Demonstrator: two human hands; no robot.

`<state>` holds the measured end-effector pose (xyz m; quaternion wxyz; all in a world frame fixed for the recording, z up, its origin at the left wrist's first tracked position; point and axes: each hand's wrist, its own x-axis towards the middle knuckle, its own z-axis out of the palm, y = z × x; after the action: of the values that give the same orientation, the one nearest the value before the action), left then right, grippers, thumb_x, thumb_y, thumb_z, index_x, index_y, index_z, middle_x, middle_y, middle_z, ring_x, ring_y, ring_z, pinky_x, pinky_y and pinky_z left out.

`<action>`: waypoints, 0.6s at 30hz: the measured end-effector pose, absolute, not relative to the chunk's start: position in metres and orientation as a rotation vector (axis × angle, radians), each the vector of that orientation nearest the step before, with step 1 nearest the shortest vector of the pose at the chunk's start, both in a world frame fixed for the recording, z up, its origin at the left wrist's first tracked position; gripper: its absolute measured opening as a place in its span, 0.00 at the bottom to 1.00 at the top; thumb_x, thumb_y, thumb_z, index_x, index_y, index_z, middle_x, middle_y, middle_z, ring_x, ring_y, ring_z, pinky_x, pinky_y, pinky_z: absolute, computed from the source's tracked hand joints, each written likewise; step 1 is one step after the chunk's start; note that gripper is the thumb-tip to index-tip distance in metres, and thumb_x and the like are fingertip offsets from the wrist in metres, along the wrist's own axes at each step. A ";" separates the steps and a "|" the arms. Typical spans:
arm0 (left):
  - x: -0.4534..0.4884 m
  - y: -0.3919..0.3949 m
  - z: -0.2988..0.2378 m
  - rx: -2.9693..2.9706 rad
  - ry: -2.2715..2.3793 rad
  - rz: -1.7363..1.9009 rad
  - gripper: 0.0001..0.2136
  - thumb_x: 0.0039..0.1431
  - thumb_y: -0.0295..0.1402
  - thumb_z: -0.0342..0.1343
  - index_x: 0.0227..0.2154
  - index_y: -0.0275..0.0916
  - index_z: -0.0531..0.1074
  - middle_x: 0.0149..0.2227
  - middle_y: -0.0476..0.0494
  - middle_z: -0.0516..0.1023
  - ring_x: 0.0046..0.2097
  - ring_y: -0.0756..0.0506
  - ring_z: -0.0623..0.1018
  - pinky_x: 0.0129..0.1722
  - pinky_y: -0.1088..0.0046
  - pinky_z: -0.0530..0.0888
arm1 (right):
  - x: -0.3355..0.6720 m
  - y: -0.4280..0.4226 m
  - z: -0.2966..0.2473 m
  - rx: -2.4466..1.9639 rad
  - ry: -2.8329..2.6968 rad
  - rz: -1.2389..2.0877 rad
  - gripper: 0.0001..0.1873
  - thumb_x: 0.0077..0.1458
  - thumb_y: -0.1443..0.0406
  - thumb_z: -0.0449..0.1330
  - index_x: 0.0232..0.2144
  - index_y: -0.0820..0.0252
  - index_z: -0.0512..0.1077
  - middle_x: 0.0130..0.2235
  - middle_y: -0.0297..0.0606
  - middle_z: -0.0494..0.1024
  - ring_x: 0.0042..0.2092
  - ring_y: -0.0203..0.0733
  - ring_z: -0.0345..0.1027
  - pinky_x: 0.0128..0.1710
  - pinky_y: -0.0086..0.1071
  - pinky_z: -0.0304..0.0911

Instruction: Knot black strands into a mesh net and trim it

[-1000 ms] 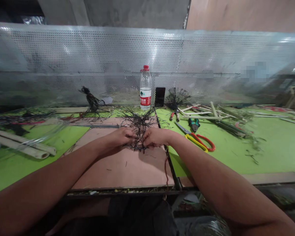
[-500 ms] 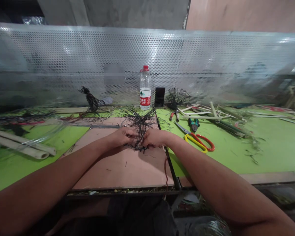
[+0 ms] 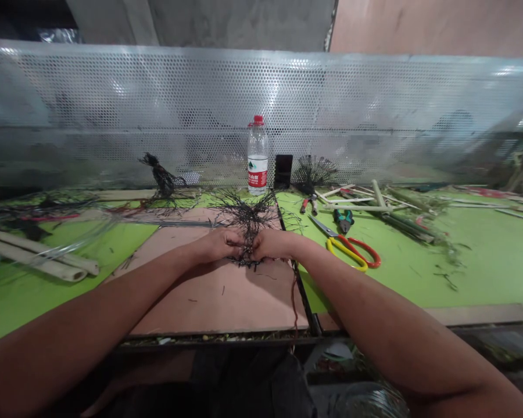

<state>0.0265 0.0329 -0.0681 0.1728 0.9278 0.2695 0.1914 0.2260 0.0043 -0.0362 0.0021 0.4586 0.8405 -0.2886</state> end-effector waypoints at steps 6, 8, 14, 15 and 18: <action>0.029 0.030 -0.064 2.614 0.811 0.511 0.07 0.53 0.32 0.55 0.29 0.36 0.77 0.28 0.47 0.73 0.33 0.50 0.69 0.34 0.76 0.64 | 0.222 0.001 -0.033 1.433 2.661 -0.778 0.08 0.45 0.64 0.55 0.19 0.62 0.67 0.18 0.30 0.63 0.21 0.31 0.53 0.22 0.29 0.47; 0.031 0.028 -0.062 2.608 0.893 0.492 0.07 0.52 0.31 0.55 0.31 0.36 0.77 0.28 0.47 0.73 0.33 0.50 0.69 0.33 0.76 0.63 | 0.221 0.000 -0.033 1.414 2.673 -0.755 0.09 0.46 0.62 0.55 0.19 0.62 0.67 0.18 0.30 0.63 0.21 0.31 0.53 0.23 0.29 0.47; 0.034 0.026 -0.061 2.561 1.023 0.496 0.08 0.49 0.31 0.53 0.27 0.35 0.77 0.25 0.48 0.73 0.29 0.50 0.68 0.28 0.76 0.61 | 0.222 0.000 -0.034 1.406 2.687 -0.738 0.12 0.49 0.59 0.55 0.21 0.62 0.68 0.18 0.30 0.63 0.21 0.31 0.52 0.23 0.29 0.45; 0.035 0.026 -0.061 2.547 1.042 0.498 0.08 0.48 0.31 0.53 0.26 0.34 0.76 0.24 0.48 0.72 0.28 0.50 0.68 0.27 0.76 0.60 | 0.221 0.000 -0.034 1.400 2.694 -0.730 0.12 0.49 0.59 0.55 0.21 0.62 0.68 0.18 0.30 0.63 0.21 0.31 0.51 0.23 0.29 0.45; 0.037 0.024 -0.062 2.507 1.093 0.496 0.06 0.46 0.30 0.52 0.22 0.34 0.73 0.21 0.49 0.69 0.26 0.51 0.66 0.25 0.76 0.58 | 0.219 -0.001 -0.035 1.389 2.709 -0.747 0.12 0.49 0.60 0.55 0.20 0.62 0.68 0.18 0.29 0.61 0.21 0.31 0.50 0.23 0.29 0.45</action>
<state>0.0370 0.0245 -0.0618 0.1799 0.8872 0.3869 0.1755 0.2194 -0.0009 -0.0347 0.0036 0.4431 0.8642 -0.2383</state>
